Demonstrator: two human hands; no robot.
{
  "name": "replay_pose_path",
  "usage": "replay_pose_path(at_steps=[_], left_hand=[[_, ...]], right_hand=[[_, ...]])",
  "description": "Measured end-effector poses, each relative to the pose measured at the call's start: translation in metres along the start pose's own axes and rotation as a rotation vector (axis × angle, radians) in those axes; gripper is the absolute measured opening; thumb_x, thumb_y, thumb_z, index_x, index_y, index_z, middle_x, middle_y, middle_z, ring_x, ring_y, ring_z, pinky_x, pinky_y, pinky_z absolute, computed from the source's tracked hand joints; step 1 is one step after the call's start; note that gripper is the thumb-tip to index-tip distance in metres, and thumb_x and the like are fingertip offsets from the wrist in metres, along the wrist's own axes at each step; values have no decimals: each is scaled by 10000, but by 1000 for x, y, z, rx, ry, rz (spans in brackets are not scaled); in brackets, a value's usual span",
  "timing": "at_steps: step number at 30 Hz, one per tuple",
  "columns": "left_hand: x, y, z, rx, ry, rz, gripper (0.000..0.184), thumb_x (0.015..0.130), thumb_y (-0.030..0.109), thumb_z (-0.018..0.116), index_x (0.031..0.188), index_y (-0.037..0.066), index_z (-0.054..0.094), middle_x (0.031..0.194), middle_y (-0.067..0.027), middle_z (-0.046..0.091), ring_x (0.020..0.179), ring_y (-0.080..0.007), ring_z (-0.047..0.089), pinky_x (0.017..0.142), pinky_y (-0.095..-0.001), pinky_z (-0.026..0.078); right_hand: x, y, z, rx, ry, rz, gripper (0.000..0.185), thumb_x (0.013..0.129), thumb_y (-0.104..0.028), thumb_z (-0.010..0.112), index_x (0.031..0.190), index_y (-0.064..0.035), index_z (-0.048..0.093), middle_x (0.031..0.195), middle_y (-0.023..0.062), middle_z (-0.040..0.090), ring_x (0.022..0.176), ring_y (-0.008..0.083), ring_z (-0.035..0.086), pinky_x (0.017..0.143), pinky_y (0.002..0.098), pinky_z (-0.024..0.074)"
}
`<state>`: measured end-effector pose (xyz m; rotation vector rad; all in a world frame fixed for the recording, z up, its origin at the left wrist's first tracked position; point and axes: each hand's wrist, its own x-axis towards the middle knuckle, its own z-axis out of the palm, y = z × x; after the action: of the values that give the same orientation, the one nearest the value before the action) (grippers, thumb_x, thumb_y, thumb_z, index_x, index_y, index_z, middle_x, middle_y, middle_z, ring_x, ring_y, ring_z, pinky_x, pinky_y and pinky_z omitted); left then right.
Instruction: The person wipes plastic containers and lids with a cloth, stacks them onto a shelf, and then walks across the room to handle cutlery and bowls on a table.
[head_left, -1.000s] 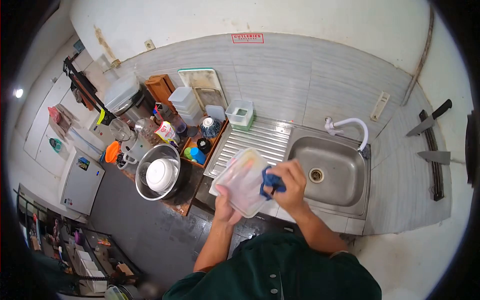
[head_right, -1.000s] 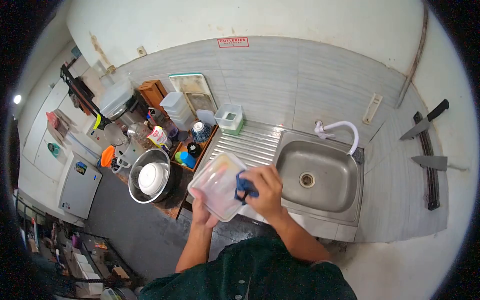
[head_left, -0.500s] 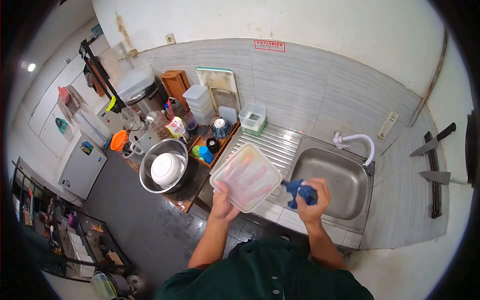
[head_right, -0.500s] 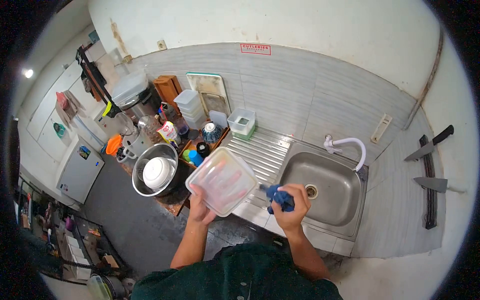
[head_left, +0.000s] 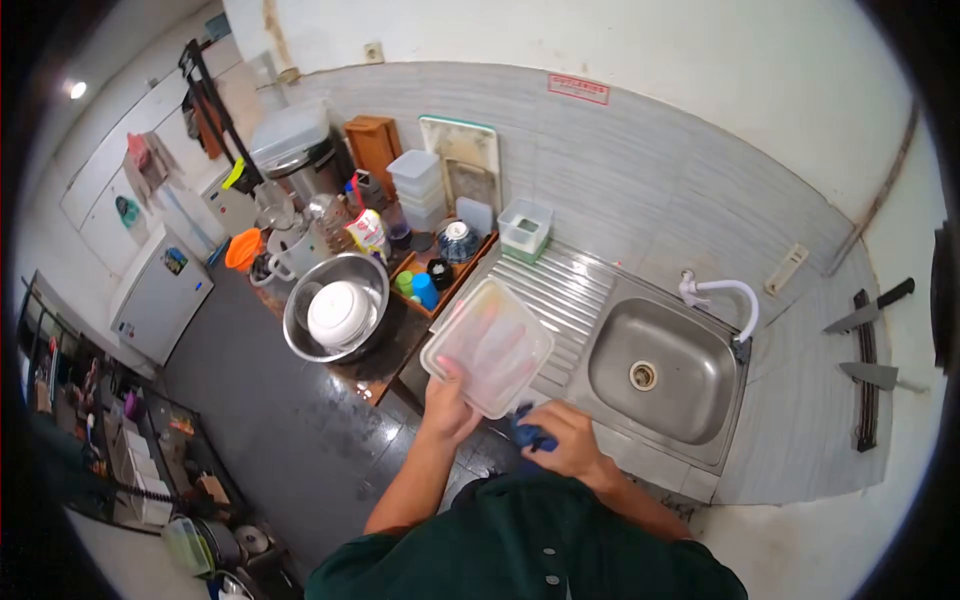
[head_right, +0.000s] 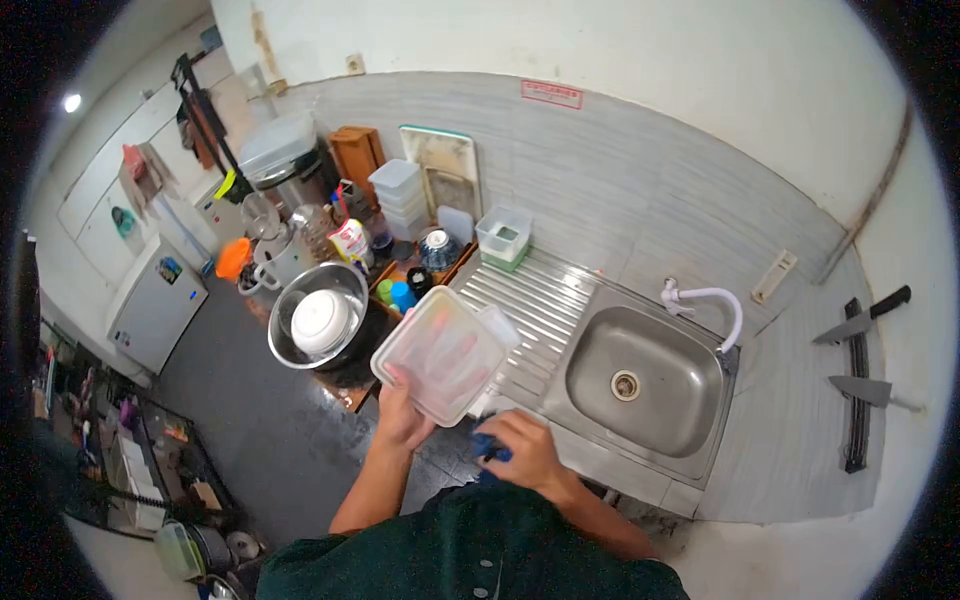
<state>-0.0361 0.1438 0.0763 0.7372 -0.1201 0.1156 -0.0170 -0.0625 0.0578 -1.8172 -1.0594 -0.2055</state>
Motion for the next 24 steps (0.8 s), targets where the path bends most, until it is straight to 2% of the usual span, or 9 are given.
replay_pose_path(at_steps=[3, 7, 12, 15, 18, 19, 21, 22, 24], left_hand=[[-10, 4, -20, -95, 45, -16, 801, 1069, 540, 480, 1669, 74, 224, 1671, -158, 385, 1490, -399, 446, 1204, -607, 398], [-27, 4, -35, -237, 91, -73, 800, 1064, 546, 495, 1651, 53, 266, 1666, -174, 394, 1484, -424, 451, 1204, -651, 383], [-44, -7, -24, -366, 123, -307, 700, 1079, 446, 579, 1587, 10, 372, 1553, -220, 521, 1409, -383, 543, 1197, -562, 437], [-55, -21, -40, -17, 389, -363, 657, 1040, 299, 707, 1554, 17, 411, 1530, -204, 527, 1333, -315, 595, 1134, -499, 487], [-73, -28, -55, 695, 463, -122, 857, 971, 374, 780, 1603, 6, 334, 1615, -209, 419, 1406, -340, 508, 1147, -473, 446], [-79, -25, -63, 690, 465, -139, 857, 971, 374, 780, 1603, 6, 334, 1615, -209, 419, 1406, -340, 508, 1147, -473, 446], [-93, -9, -69, 1335, 138, 87, 1129, 844, 442, 877, 1654, -3, 228, 1670, -239, 303, 1474, -390, 403, 1184, -479, 382], [-96, -5, -65, 1332, 38, 84, 1337, 728, 525, 924, 1670, -14, 142, 1627, -307, 304, 1498, -460, 320, 1263, -511, 247], [-101, -1, -61, 1324, -48, 47, 1363, 705, 533, 935, 1670, -14, 144, 1635, -304, 292, 1492, -463, 328, 1261, -507, 254]], right_hand=[[-17, 9, -2, -41, 59, 256, 605, 688, -89, 869, 1260, -68, 673, 1043, 135, 714, 942, 343, 712, 853, 431, 579], [-14, 12, 4, -139, 176, 65, 820, 656, -19, 874, 1423, -97, 595, 1060, 153, 673, 924, 393, 674, 815, 485, 558], [-2, 0, 20, -224, 240, 68, 699, 685, -10, 819, 1360, -115, 671, 1079, 159, 660, 918, 389, 671, 798, 461, 553], [-4, -1, 26, -252, 236, 71, 612, 680, -24, 785, 1280, -135, 734, 1075, 147, 654, 919, 376, 672, 792, 448, 556], [-10, -3, 26, -350, 147, 102, 594, 662, -65, 771, 1245, -177, 764, 1078, 119, 646, 933, 351, 673, 789, 440, 565], [-13, -8, 24, -390, 61, 113, 596, 653, -85, 774, 1240, -185, 765, 1071, 105, 649, 932, 335, 675, 784, 433, 568], [-13, -22, 22, -417, -35, 134, 587, 651, -105, 774, 1233, -189, 767, 1061, 94, 650, 933, 325, 673, 779, 427, 568], [-13, -26, 24, -443, -118, 125, 579, 649, -126, 774, 1225, -194, 769, 1050, 83, 651, 934, 314, 671, 774, 422, 569], [-15, -26, 32, -401, -161, 90, 562, 651, -146, 777, 1212, -190, 773, 1045, 83, 648, 938, 311, 668, 772, 418, 565]])
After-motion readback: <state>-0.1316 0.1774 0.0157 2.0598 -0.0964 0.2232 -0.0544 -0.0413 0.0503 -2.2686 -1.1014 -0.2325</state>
